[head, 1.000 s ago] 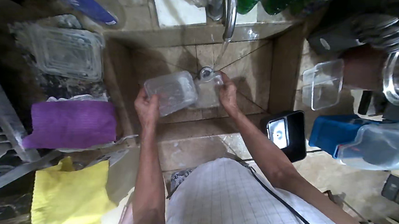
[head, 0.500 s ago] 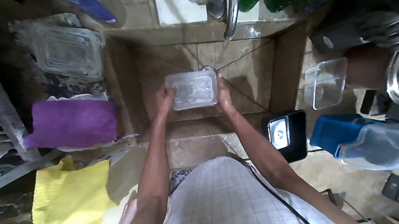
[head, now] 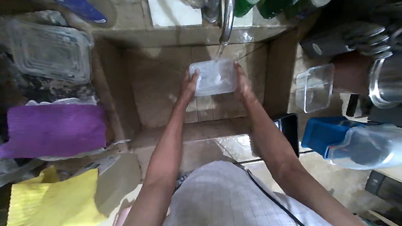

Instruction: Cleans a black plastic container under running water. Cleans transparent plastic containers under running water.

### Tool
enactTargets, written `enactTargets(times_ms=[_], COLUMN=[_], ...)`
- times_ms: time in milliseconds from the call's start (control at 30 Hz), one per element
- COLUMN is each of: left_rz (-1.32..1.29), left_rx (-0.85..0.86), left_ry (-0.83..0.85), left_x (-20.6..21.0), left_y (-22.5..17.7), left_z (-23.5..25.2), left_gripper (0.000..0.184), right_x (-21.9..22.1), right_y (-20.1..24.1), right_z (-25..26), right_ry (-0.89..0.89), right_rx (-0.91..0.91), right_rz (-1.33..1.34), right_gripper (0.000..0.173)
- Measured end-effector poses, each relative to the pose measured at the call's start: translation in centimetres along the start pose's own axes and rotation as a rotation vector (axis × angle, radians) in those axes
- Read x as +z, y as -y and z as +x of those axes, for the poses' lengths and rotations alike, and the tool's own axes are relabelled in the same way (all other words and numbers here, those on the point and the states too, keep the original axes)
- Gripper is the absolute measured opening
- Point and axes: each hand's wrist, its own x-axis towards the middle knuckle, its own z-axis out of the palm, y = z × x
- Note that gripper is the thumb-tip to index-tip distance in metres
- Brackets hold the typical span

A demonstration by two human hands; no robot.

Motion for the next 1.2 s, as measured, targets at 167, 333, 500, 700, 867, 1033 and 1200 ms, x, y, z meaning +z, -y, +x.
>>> enactTargets(times_ms=[167,333,500,700,867,1033,1200], left_rz=[-0.006,-0.036,0.178,0.214,-0.316,-0.952,-1.02], left_rx=[-0.189,-0.104,0.087,-0.018,-0.233,-0.288,-0.315], left_ry=[0.0,-0.083,-0.046,-0.108,-0.026,0.254,0.132], left_x=[0.9,-2.1,-1.1,-2.6,-3.2,-2.9,-2.6], left_y=[1.3,2.6,0.7,0.8,1.5,2.8,1.6], left_z=[2.7,2.7,2.1,1.4,0.2,-0.3,1.4], left_gripper=[0.08,0.069,0.054,0.057,0.052,0.098,0.079], right_x=[1.1,4.3,1.0,2.9,3.3,2.1,2.8], right_y=[0.1,-0.6,-1.0,-0.9,-1.8,-1.4,-0.9], right_z=[0.5,0.6,2.4,2.2,1.9,1.7,1.8], right_ry=[0.039,0.122,0.018,0.129,0.074,0.111,0.197], right_rx=[-0.211,-0.288,-0.085,-0.07,-0.458,-0.679,-0.801], right_rz=[-0.237,-0.269,-0.446,-0.495,-0.585,-0.619,-0.646], right_gripper=[0.055,0.051,0.052,0.051,0.044,0.043,0.045])
